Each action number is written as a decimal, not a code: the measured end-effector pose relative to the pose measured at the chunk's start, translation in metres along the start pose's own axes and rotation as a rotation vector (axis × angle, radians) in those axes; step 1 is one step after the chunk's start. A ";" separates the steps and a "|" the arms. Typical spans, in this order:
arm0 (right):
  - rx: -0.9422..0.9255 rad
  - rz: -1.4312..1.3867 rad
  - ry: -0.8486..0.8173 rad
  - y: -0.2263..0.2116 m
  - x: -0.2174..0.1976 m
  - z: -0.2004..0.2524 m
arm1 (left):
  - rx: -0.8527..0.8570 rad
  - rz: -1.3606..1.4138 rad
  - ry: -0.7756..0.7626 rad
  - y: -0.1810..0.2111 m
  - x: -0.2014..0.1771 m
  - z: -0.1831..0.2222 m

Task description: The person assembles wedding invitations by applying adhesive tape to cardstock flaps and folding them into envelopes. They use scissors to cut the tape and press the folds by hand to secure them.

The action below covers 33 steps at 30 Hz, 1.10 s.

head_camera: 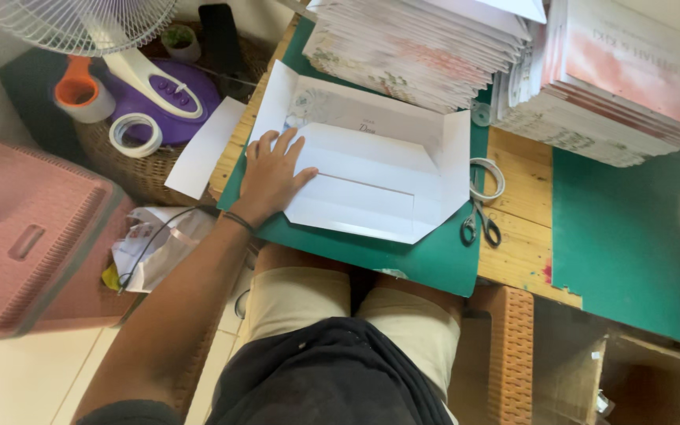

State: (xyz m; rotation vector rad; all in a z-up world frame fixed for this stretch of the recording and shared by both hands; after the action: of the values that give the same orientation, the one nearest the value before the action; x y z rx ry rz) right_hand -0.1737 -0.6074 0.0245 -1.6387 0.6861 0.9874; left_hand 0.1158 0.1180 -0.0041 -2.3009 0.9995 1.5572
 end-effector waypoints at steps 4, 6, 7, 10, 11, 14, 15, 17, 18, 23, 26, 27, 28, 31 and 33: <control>0.102 -0.009 -0.050 -0.033 0.023 0.051 | -0.009 -0.014 -0.022 0.002 0.000 -0.001; 0.049 -0.047 -0.051 -0.004 0.017 0.018 | -0.017 -0.013 -0.024 0.002 0.000 -0.002; 0.017 -0.070 -0.051 0.011 0.018 0.009 | -0.016 -0.009 -0.023 0.002 0.000 -0.003; -0.246 -0.249 -0.078 -0.005 0.026 0.027 | -0.014 -0.005 -0.023 0.002 -0.003 -0.001; -0.385 -0.329 -0.130 -0.041 0.033 0.051 | -0.013 -0.001 -0.022 0.004 -0.003 -0.002; -0.812 -0.501 -0.358 -0.161 0.058 0.158 | -0.004 0.007 -0.012 0.004 -0.006 -0.002; -0.968 -0.479 -0.407 -0.200 0.064 0.199 | -0.002 0.010 0.020 0.004 -0.009 -0.003; -1.127 -0.568 -0.651 -0.253 0.075 0.272 | -0.004 0.014 0.084 0.002 -0.013 -0.001; -1.198 -0.457 -0.641 -0.272 0.080 0.297 | -0.001 -0.006 0.162 -0.004 -0.018 0.001; -1.140 -0.455 -0.746 -0.306 0.098 0.334 | -0.288 0.166 0.463 -0.113 -0.031 0.032; -1.075 -0.521 -0.702 -0.295 0.105 0.333 | -0.658 0.200 0.351 -0.200 -0.002 0.103; -1.052 -0.503 -0.666 -0.294 0.109 0.333 | -0.600 0.126 0.295 -0.216 0.009 0.122; -1.028 -0.485 -0.630 -0.293 0.112 0.333 | -0.541 0.053 0.240 -0.223 0.026 0.138; -1.079 -0.471 -0.638 -0.292 0.113 0.335 | -0.532 -0.038 0.032 -0.232 0.066 0.180; -1.138 -0.483 -0.611 -0.293 0.111 0.338 | -0.623 -0.033 -0.066 -0.229 0.085 0.195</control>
State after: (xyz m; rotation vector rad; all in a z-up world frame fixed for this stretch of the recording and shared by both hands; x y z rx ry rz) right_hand 0.0343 -0.1967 0.0350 -2.0823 -0.8206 1.5083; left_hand 0.1308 0.3527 -0.2102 -2.5891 0.4935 2.1474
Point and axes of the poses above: each hand's wrist, its own z-axis away from the middle knuckle, its own x-axis out of the palm, y = z × x, the point moved 6 cm from there along -z, towards the middle knuckle, and after that the axes turned 15 degrees about x, right-handed, at the moved point
